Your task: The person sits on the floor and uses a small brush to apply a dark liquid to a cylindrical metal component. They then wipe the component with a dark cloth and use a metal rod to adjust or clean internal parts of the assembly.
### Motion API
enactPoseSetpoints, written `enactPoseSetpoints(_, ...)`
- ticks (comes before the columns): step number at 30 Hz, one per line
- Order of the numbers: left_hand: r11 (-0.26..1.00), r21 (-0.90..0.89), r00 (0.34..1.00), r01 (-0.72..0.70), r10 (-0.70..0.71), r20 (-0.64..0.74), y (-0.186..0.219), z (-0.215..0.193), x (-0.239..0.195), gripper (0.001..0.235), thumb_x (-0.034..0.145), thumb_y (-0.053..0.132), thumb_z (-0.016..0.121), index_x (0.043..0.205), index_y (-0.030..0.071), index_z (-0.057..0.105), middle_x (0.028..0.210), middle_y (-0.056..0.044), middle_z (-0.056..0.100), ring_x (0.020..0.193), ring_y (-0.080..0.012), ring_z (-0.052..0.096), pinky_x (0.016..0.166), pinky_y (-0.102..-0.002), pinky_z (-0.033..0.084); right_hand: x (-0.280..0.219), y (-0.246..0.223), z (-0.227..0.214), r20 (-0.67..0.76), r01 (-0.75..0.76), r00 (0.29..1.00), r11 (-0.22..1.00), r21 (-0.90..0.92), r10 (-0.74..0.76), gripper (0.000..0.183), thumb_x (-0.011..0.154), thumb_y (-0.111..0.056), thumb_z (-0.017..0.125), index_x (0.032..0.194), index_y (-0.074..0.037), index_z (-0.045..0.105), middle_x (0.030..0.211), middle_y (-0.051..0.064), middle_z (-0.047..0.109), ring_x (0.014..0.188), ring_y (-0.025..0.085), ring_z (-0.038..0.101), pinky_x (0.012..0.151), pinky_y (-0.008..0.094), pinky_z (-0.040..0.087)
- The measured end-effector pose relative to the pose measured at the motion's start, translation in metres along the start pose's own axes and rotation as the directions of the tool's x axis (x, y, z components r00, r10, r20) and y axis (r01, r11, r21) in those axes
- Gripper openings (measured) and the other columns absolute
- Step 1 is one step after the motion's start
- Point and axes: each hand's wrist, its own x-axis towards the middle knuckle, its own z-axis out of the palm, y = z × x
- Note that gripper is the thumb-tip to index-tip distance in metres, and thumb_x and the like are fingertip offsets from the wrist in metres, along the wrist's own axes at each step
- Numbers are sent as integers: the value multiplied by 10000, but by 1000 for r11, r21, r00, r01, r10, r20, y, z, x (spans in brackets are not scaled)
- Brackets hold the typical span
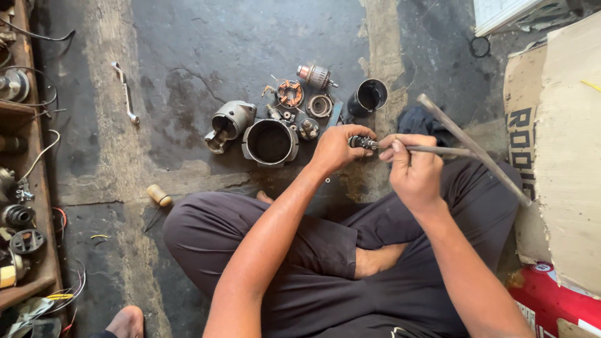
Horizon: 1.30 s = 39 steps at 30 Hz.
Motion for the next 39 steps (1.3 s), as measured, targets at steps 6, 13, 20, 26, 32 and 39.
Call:
enactPoseSetpoints(6, 999, 34, 1000, -2, 2, -3, 1, 1, -2, 409, 669, 237, 897, 1054, 172, 777, 954, -72, 778, 885, -272, 737, 783, -377, 554, 1, 5, -5, 36, -120, 992, 992, 40, 119, 92, 1132, 5, 508, 1164, 35, 427, 1030, 163, 726, 822, 177, 734, 729, 283, 609)
enactPoseSetpoints(13, 998, 45, 999, -34, 34, 0, 3, 1, -4, 411, 691, 236, 892, 1075, 167, 762, 993, -75, 768, 933, -287, 723, 819, -390, 553, 10, -3, -9, 147, -85, 986, 996, 10, 83, 88, 1107, 1, 530, 1145, 27, 454, 1025, 152, 724, 814, 177, 725, 721, 289, 590)
enactPoseSetpoints(20, 993, 62, 995, -101, 100, 22, 16, -6, -14, 525, 686, 187, 869, 1168, 138, 667, 1086, -100, 740, 1014, -328, 687, 859, -418, 535, 12, -8, -10, 190, -104, 976, 995, -8, 103, 75, 1100, -23, 550, 1132, 25, 504, 1008, 118, 730, 811, 181, 731, 706, 300, 584)
enactPoseSetpoints(26, 981, 150, 990, -119, 129, -55, 24, -9, -22, 416, 805, -1, 664, 1192, 149, 694, 1114, -97, 745, 1054, -336, 700, 882, -423, 552, 16, -20, -17, 149, 1, 988, 983, -185, 27, 106, 1013, -32, 690, 1083, 30, 640, 941, 156, 693, 776, 210, 687, 691, 317, 545)
enactPoseSetpoints(32, 989, 140, 997, 39, -30, -65, 18, -15, -24, 421, 750, 76, 807, 1152, 142, 698, 1083, -90, 754, 1034, -311, 709, 861, -411, 540, 23, -25, -26, 128, -15, 991, 974, -224, 45, 129, 979, -84, 799, 994, 18, 722, 873, 120, 712, 697, 180, 678, 623, 303, 507)
enactPoseSetpoints(39, 999, -18, 996, 35, -36, -86, 1, -5, -17, 433, 698, 98, 862, 1108, 138, 731, 1078, -65, 765, 1005, -255, 727, 891, -362, 549, 33, -20, -26, 164, 74, 986, 946, -315, -22, 272, 920, -115, 894, 895, 29, 664, 803, 132, 673, 659, 156, 601, 591, 282, 442)
